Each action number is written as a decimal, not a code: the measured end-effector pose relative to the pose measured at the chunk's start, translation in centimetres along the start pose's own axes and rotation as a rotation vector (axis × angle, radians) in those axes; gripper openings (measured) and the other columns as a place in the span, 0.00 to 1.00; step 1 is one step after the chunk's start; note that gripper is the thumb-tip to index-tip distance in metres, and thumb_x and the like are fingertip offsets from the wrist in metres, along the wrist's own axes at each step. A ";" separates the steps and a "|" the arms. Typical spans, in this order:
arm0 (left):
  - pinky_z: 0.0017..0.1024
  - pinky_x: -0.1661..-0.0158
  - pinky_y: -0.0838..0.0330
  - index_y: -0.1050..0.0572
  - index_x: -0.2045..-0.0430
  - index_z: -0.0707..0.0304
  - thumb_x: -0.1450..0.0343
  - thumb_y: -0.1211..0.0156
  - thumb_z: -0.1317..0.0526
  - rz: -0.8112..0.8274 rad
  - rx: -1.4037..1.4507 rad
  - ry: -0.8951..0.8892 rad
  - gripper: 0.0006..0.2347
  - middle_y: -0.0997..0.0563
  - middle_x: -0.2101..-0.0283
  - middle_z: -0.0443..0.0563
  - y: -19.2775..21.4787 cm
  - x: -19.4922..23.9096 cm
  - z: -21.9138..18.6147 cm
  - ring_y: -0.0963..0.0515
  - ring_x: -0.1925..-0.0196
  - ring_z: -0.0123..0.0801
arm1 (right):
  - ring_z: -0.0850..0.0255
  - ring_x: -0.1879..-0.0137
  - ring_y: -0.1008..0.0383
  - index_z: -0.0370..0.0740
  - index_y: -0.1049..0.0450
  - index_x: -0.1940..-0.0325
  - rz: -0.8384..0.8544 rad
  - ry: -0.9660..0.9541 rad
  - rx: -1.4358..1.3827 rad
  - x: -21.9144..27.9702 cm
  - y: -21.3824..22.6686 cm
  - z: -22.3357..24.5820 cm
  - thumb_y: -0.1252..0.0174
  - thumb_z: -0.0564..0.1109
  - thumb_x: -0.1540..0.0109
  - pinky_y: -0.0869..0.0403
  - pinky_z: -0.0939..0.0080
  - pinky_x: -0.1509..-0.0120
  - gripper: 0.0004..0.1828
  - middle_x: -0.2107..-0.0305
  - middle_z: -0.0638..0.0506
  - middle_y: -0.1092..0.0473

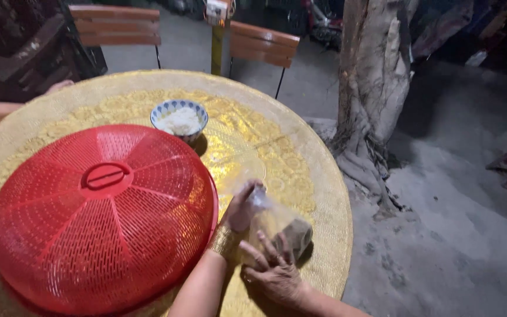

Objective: A person is using both hands to knead a dark food paste inside a clear plastic bag on a table.

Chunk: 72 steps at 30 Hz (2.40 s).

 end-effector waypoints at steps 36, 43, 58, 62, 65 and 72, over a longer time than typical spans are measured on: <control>0.14 0.68 0.40 0.35 0.44 0.62 0.38 0.27 0.68 0.529 -0.369 0.129 0.28 0.37 0.75 0.35 -6.6 2.3 -5.4 0.38 0.72 0.18 | 0.53 0.67 0.16 0.34 0.28 0.41 -0.856 -1.081 -1.472 -2.6 -2.0 -15.0 0.55 0.59 0.28 0.19 0.59 0.56 0.27 0.76 0.39 0.22; 0.23 0.67 0.29 0.22 0.60 0.69 0.32 0.34 0.60 0.225 -0.230 0.051 0.11 0.25 0.74 0.49 -1.2 -2.1 2.0 0.27 0.71 0.25 | 0.54 0.61 0.17 0.43 0.33 0.36 -0.766 -0.974 -1.407 0.4 -3.1 -17.1 0.62 0.69 0.30 0.21 0.58 0.49 0.34 0.71 0.42 0.22; 0.35 0.57 0.31 0.36 0.41 0.62 0.39 0.27 0.57 0.483 -0.631 0.065 0.32 0.30 0.61 0.59 -8.5 2.7 -3.5 0.28 0.58 0.44 | 0.52 0.63 0.20 0.34 0.22 0.55 -0.706 -1.304 -1.471 0.6 -3.5 -15.8 0.63 0.66 0.28 0.23 0.57 0.58 0.36 0.69 0.38 0.22; 0.43 0.48 0.27 0.22 0.54 0.66 0.33 0.29 0.54 0.209 -0.720 0.000 0.19 0.20 0.54 0.67 -5.3 1.1 0.6 0.20 0.49 0.50 | 0.56 0.64 0.21 0.37 0.24 0.53 -0.837 -1.276 -1.499 0.2 -2.5 -16.3 0.64 0.68 0.27 0.22 0.60 0.60 0.35 0.70 0.41 0.23; 0.37 0.53 0.24 0.17 0.61 0.64 0.30 0.33 0.50 0.029 -0.642 -0.085 0.15 0.18 0.58 0.61 -4.6 0.3 -0.4 0.19 0.55 0.42 | 0.52 0.60 0.20 0.34 0.26 0.50 -0.862 -1.199 -1.861 5.6 -6.9 -18.3 0.63 0.69 0.27 0.23 0.60 0.56 0.36 0.65 0.37 0.22; 0.42 0.40 0.33 0.27 0.60 0.65 0.26 0.50 0.70 0.052 0.091 -0.163 0.05 0.19 0.56 0.62 -2.7 -0.5 1.1 0.21 0.49 0.43 | 0.67 0.66 0.21 0.33 0.20 0.53 -0.542 -1.107 -1.455 2.3 -5.1 -16.2 0.60 0.74 0.33 0.21 0.66 0.59 0.42 0.71 0.46 0.20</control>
Point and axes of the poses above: each hand's wrist, its own x-axis away from the middle knuckle, its own y-axis out of the back of the hand, z = x × y, the point moved 1 cm from there along -x, towards the middle knuckle
